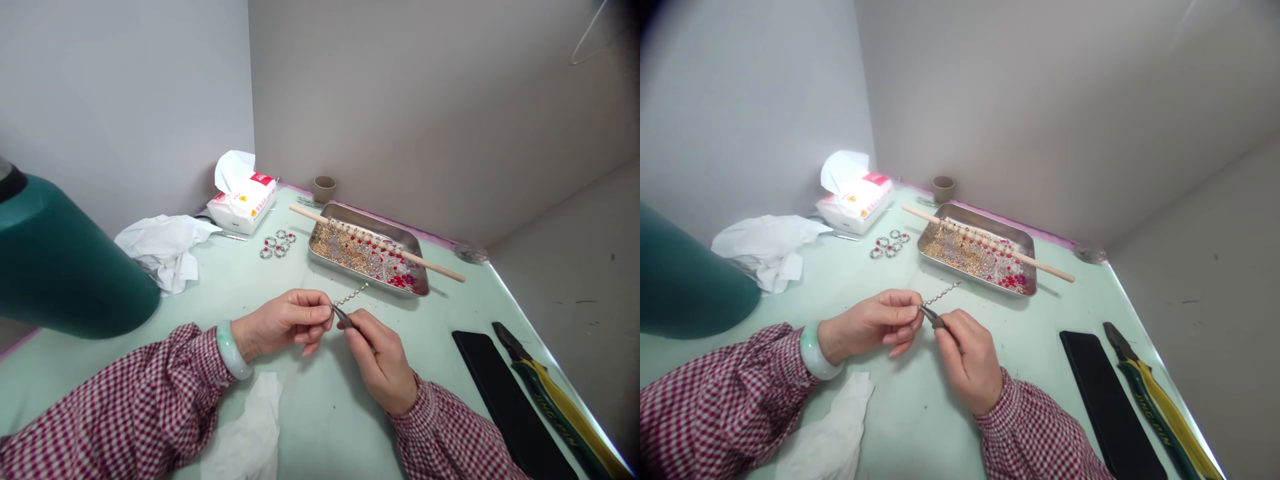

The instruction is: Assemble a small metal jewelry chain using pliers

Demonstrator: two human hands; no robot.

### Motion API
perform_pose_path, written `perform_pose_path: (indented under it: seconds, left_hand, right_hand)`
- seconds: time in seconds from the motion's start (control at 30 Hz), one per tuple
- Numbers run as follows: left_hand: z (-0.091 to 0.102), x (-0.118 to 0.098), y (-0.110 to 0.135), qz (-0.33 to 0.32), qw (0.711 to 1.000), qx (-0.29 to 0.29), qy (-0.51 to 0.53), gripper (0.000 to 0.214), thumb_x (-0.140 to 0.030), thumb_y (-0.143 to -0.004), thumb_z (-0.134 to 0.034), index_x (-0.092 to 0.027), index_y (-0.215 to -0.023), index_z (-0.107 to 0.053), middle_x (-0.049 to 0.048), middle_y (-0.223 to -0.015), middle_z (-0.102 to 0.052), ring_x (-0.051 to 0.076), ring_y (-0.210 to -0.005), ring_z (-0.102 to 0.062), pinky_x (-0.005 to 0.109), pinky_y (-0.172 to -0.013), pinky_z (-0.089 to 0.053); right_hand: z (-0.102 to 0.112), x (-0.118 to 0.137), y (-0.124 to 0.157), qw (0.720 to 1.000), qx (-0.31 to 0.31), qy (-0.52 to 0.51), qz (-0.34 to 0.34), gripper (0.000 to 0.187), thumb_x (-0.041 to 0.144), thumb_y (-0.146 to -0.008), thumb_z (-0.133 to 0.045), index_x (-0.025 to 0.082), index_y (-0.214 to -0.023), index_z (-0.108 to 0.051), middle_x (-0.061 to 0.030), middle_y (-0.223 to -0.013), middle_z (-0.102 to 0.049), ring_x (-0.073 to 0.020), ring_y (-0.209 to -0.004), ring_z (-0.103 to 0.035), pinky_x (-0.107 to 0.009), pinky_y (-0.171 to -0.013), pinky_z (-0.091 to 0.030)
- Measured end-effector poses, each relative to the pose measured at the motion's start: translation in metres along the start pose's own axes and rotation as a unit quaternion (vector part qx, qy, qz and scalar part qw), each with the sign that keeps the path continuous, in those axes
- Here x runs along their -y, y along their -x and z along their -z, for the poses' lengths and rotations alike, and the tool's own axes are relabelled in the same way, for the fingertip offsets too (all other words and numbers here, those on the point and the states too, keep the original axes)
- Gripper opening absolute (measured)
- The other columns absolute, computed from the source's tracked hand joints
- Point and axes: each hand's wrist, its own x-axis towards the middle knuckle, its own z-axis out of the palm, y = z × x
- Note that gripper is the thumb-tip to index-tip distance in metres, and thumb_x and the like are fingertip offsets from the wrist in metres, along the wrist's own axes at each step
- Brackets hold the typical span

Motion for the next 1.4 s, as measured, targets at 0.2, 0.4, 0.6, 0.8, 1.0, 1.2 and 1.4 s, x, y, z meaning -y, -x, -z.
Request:
perform_pose_path:
  seconds: [0.2,0.4,0.6,0.8,1.0,1.2,1.4]
  left_hand:
    - [-0.005,0.0,-0.002,-0.026,0.995,-0.063,-0.074,0.018,-0.03,-0.086,-0.054,-0.014,-0.076,-0.055,-0.005,-0.056,-0.046,0.004,-0.042,-0.034,0.019,-0.047,-0.041]
    - [-0.006,-0.002,-0.002,-0.03,0.985,-0.087,-0.149,0.02,-0.032,-0.087,-0.052,-0.015,-0.076,-0.053,-0.0054,-0.055,-0.046,0.005,-0.043,-0.037,0.019,-0.048,-0.039]
    - [-0.006,-0.004,-0.001,-0.047,0.957,-0.118,-0.26,0.023,-0.034,-0.086,-0.05,-0.015,-0.074,-0.053,-0.0058,-0.052,-0.043,0.006,-0.046,-0.04,0.02,-0.048,-0.035]
    - [-0.007,-0.005,-0.002,-0.047,0.931,-0.142,-0.334,0.022,-0.033,-0.086,-0.05,-0.015,-0.073,-0.055,-0.0054,-0.052,-0.045,0.008,-0.048,-0.041,0.021,-0.048,-0.034]
    - [-0.008,-0.006,-0.002,-0.034,0.94,-0.132,-0.313,0.022,-0.035,-0.085,-0.05,-0.015,-0.078,-0.055,-0.0051,-0.056,-0.047,0.007,-0.047,-0.041,0.02,-0.047,-0.034]
    - [-0.008,-0.006,-0.004,-0.029,0.936,-0.145,-0.32,0.023,-0.035,-0.086,-0.048,-0.015,-0.075,-0.053,-0.0044,-0.058,-0.049,0.006,-0.046,-0.04,0.02,-0.046,-0.034]
    - [-0.007,-0.005,-0.003,-0.02,0.939,-0.124,-0.319,0.027,-0.037,-0.088,-0.045,-0.015,-0.074,-0.051,-0.0034,-0.061,-0.048,0.006,-0.047,-0.04,0.02,-0.047,-0.034]
  right_hand:
    - [0.001,0.0,-0.003,0.999,0.008,-0.022,-0.045,0.018,0.024,-0.093,-0.038,0.018,-0.091,-0.056,-0.0036,-0.081,-0.057,-0.0155,-0.075,-0.053,-0.028,-0.069,-0.041]
    - [0.003,0.001,-0.002,0.996,0.018,-0.047,-0.073,0.019,0.026,-0.093,-0.04,0.018,-0.092,-0.057,-0.0023,-0.081,-0.059,-0.0143,-0.074,-0.054,-0.026,-0.069,-0.042]
    - [0.005,0.0,-0.003,0.997,0.011,-0.018,-0.078,0.02,0.027,-0.092,-0.041,0.018,-0.087,-0.057,-0.0031,-0.08,-0.059,-0.0149,-0.073,-0.053,-0.027,-0.067,-0.042]
    - [0.006,-0.003,-0.005,0.997,0.013,0.007,-0.08,0.02,0.028,-0.092,-0.041,0.018,-0.085,-0.057,-0.0028,-0.076,-0.058,-0.0154,-0.071,-0.053,-0.028,-0.065,-0.041]
    - [0.007,-0.003,-0.005,0.996,0.006,-0.01,-0.091,0.021,0.029,-0.092,-0.042,0.018,-0.086,-0.058,-0.0022,-0.076,-0.057,-0.0147,-0.069,-0.052,-0.027,-0.064,-0.041]
    - [0.011,-0.004,-0.004,0.984,0.062,-0.058,-0.154,0.026,0.035,-0.093,-0.039,0.019,-0.086,-0.058,0.0009,-0.069,-0.051,-0.0126,-0.063,-0.048,-0.024,-0.059,-0.039]
    - [0.012,-0.002,-0.007,0.988,0.056,-0.036,-0.138,0.025,0.033,-0.092,-0.041,0.018,-0.081,-0.058,0.0018,-0.065,-0.047,-0.0117,-0.061,-0.044,-0.023,-0.057,-0.037]
